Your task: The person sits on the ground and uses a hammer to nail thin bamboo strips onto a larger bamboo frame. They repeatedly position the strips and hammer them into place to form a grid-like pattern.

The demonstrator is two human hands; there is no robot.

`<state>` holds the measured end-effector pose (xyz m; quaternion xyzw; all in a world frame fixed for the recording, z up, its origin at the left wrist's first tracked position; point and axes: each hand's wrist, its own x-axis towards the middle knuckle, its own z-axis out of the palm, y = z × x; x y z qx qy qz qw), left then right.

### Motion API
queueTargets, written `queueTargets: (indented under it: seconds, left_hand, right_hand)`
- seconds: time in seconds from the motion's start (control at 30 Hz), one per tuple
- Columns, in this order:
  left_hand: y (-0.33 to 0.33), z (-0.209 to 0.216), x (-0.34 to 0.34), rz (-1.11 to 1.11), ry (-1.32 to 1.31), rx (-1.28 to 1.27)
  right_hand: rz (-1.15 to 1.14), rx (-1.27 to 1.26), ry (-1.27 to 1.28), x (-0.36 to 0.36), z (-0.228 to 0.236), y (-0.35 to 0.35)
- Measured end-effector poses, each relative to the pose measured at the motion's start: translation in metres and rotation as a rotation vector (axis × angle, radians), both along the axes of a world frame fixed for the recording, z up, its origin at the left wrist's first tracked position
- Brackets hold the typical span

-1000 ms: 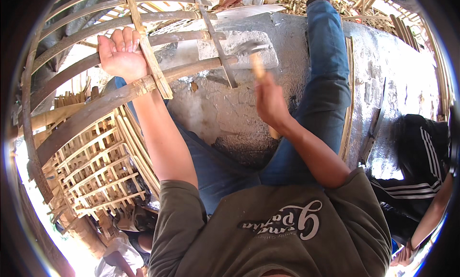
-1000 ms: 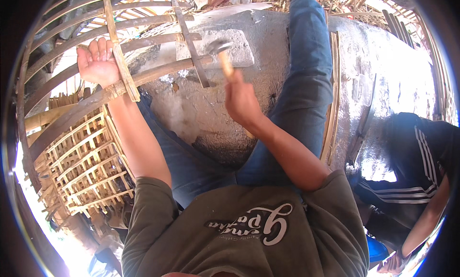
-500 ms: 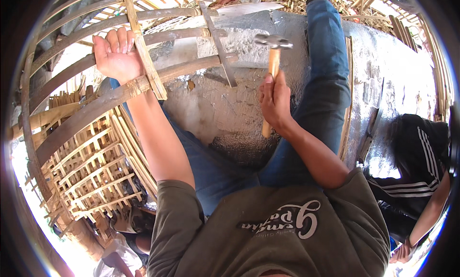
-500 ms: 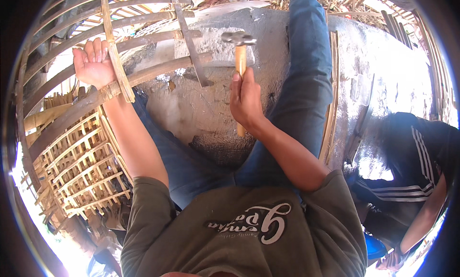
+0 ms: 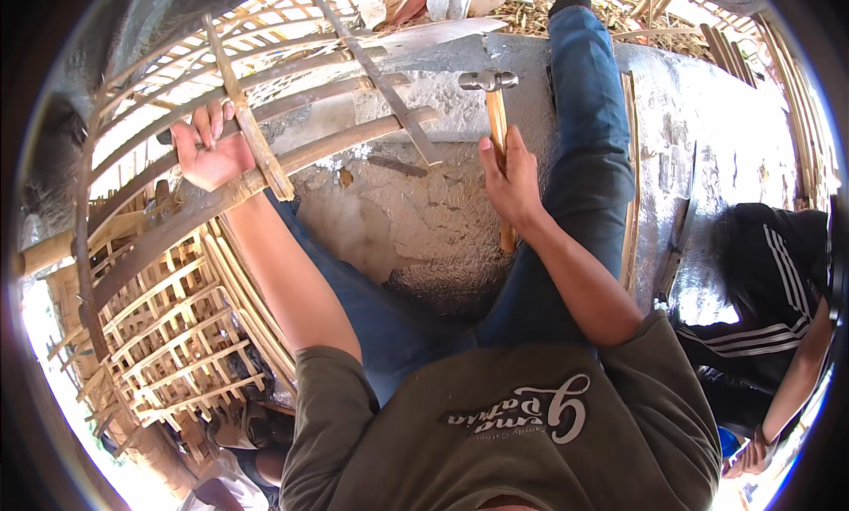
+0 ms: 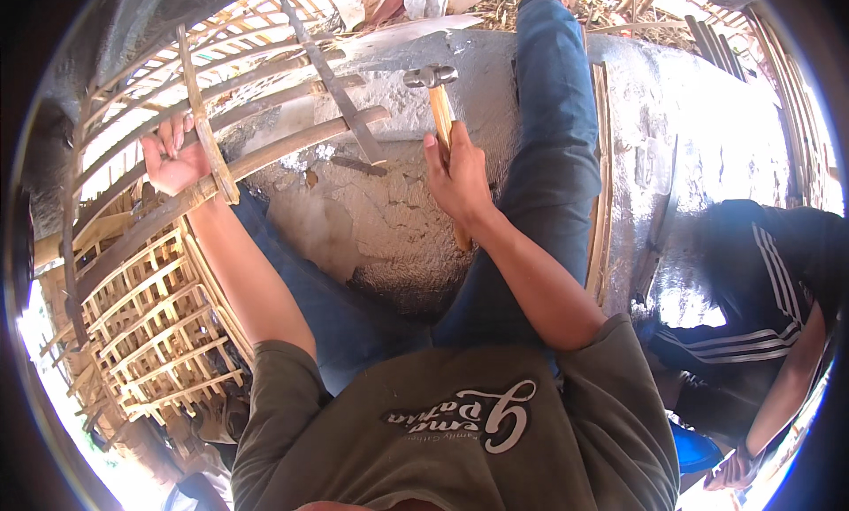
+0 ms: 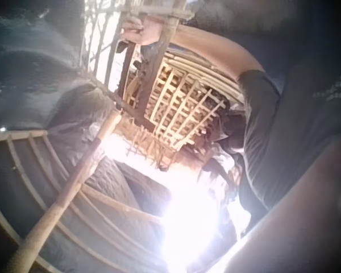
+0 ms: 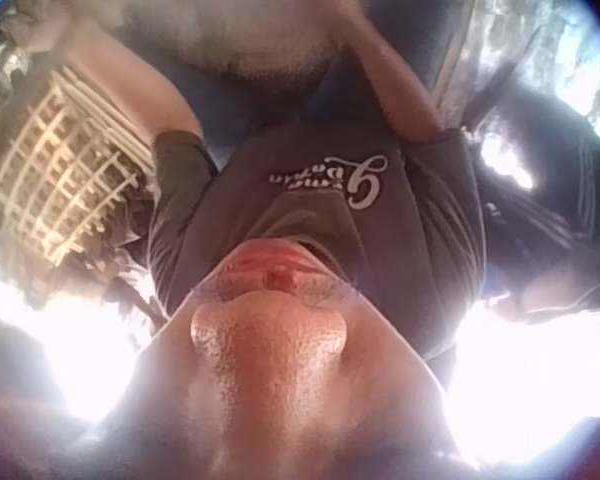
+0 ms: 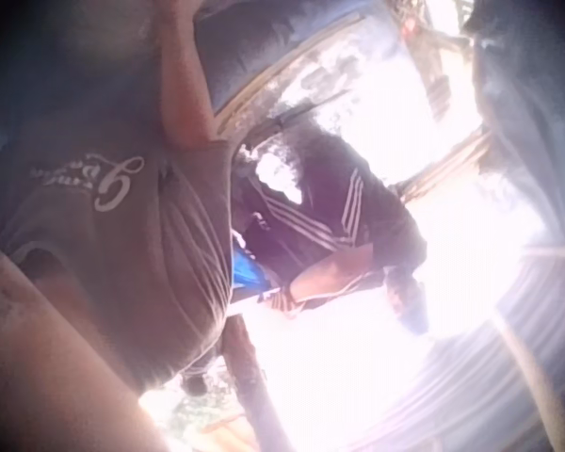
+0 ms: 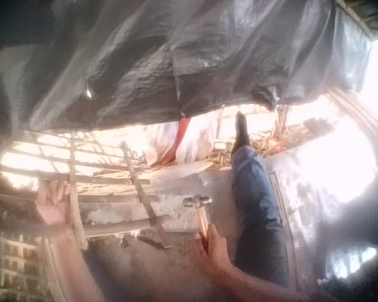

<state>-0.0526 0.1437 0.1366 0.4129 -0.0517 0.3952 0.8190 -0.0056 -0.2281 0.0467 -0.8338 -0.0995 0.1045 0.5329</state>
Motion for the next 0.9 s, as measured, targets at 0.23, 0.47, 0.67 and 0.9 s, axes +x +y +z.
queueTargets:
  seconds: [0.23, 0.47, 0.67, 0.9]
  left_hand:
    - [0.021, -0.046, -0.022, -0.036, 0.035, -0.147]
    - [0.029, -0.094, -0.048, -0.07, -0.182, -0.319]
    - [0.005, -0.094, -0.061, 0.09, -0.083, -0.285]
    - [-0.008, -0.1, -0.066, 0.138, -0.105, -0.333]
  right_hand:
    - [0.014, -0.012, -0.024, 0.005, -0.004, -0.006]
    - [0.037, 0.151, 0.084, 0.013, -0.003, 0.001]
    - [0.051, 0.298, 0.11, 0.018, 0.023, 0.029]
    - [0.021, 0.465, 0.332, 0.011, 0.04, 0.051]
